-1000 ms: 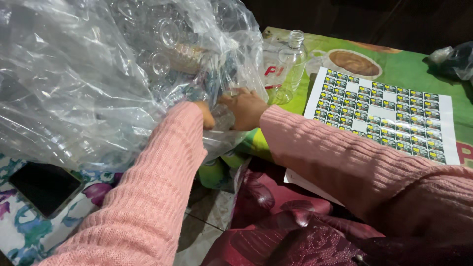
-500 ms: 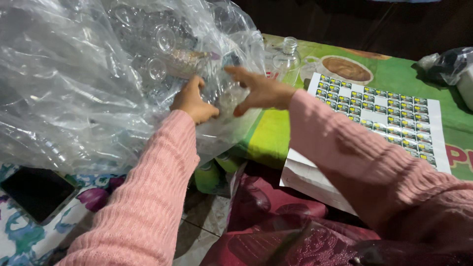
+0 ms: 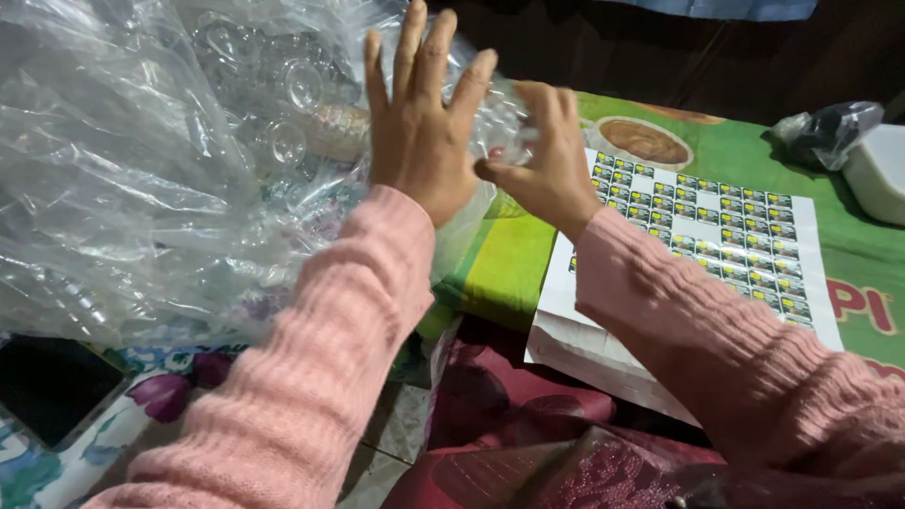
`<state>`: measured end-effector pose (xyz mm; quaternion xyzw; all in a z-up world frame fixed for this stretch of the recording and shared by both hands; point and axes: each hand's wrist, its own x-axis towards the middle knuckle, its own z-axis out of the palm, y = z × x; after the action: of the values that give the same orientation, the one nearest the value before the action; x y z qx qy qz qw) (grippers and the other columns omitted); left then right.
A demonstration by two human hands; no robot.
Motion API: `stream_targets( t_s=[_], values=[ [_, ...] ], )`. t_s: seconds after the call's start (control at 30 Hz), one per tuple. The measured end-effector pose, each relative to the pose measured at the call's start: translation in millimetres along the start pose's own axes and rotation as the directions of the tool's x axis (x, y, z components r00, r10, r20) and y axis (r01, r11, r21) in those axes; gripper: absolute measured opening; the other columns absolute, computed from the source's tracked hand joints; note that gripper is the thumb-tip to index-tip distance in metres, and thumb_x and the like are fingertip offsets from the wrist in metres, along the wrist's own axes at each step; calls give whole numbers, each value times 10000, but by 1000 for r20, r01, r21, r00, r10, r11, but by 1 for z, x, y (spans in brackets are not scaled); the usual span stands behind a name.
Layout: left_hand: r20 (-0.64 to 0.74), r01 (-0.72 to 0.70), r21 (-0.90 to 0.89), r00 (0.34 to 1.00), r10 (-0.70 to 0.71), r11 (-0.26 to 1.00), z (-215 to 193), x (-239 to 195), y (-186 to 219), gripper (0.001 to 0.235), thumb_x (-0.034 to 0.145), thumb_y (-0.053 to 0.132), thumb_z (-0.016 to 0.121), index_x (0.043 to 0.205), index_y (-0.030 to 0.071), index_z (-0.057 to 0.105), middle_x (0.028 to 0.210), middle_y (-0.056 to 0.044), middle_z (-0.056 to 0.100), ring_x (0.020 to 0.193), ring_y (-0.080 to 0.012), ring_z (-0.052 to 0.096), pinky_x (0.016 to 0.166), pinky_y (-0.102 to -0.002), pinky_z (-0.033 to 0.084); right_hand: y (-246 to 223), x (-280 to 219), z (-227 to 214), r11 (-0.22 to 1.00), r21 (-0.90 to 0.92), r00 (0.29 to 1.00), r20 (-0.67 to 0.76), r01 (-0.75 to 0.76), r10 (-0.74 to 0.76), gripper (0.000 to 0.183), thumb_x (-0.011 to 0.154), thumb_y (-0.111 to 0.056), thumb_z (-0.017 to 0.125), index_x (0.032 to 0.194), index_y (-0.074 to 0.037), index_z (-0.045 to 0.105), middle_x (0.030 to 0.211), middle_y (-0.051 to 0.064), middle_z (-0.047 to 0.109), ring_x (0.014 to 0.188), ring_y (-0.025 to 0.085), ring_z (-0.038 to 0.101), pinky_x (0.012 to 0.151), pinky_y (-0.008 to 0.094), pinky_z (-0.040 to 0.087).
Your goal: The person removes empty plastic bottles from a large bag and places them on a table. They then peel labels from a sheet and apply them to the bottles one by one, setting each labeled bottle aside.
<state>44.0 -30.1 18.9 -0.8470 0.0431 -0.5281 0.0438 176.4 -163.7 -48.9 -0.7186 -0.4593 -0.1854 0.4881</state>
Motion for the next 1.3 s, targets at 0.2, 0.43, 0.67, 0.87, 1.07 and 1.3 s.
stream_targets(
  t_s=[0.2,0.43,0.67,0.87,1.07,1.3],
  values=[
    [239,487,-392,873,-424,781,40,-56,49,447,823,44,696,1239,68,534,1120,-198,630,1086,-378,637,957,-484,519,68,-61,28,803,398,878,10,-443,479,733,802,-163,874,1405,-15,486,1360,168,631,1272,264,619,1028,355,541],
    [657,759,-245,588,-472,604,114,-146,61,532,849,238,743,1277,31,504,1142,-249,669,1063,-438,647,910,-501,509,89,-96,40,762,129,773,88,-635,629,917,691,-256,946,1400,-11,418,1390,214,580,1249,289,609,1021,387,516],
    [638,808,-299,565,-524,508,163,-176,48,800,793,317,759,1443,2,416,1347,-265,593,1235,-412,584,1028,-458,473,97,-96,61,727,-382,759,92,-570,644,849,708,-388,923,1388,-110,496,1339,153,672,1270,349,597,1051,497,405],
    [596,839,-257,529,-605,480,165,-160,53,1080,683,462,885,1475,-33,343,1448,-266,508,1343,-396,502,1114,-425,396,141,-106,49,836,-105,814,191,-538,548,692,831,-144,786,1429,-37,454,1276,215,632,1176,339,621,954,407,501],
    [595,857,-143,474,-649,495,169,-148,52,1183,654,387,932,1523,-40,251,1493,-279,443,1368,-407,450,1144,-428,354,175,-87,39,781,41,781,-29,-623,624,677,832,-113,818,1405,-12,473,1303,163,669,1162,249,669,956,343,546],
    [663,911,-143,379,-646,388,187,-147,42,1008,716,291,895,1526,74,335,1498,-209,494,1380,-373,474,1139,-433,369,203,-43,51,847,136,849,226,-514,479,829,851,-51,783,1533,-55,311,1399,180,606,1293,268,586,1015,361,531]
  ],
)
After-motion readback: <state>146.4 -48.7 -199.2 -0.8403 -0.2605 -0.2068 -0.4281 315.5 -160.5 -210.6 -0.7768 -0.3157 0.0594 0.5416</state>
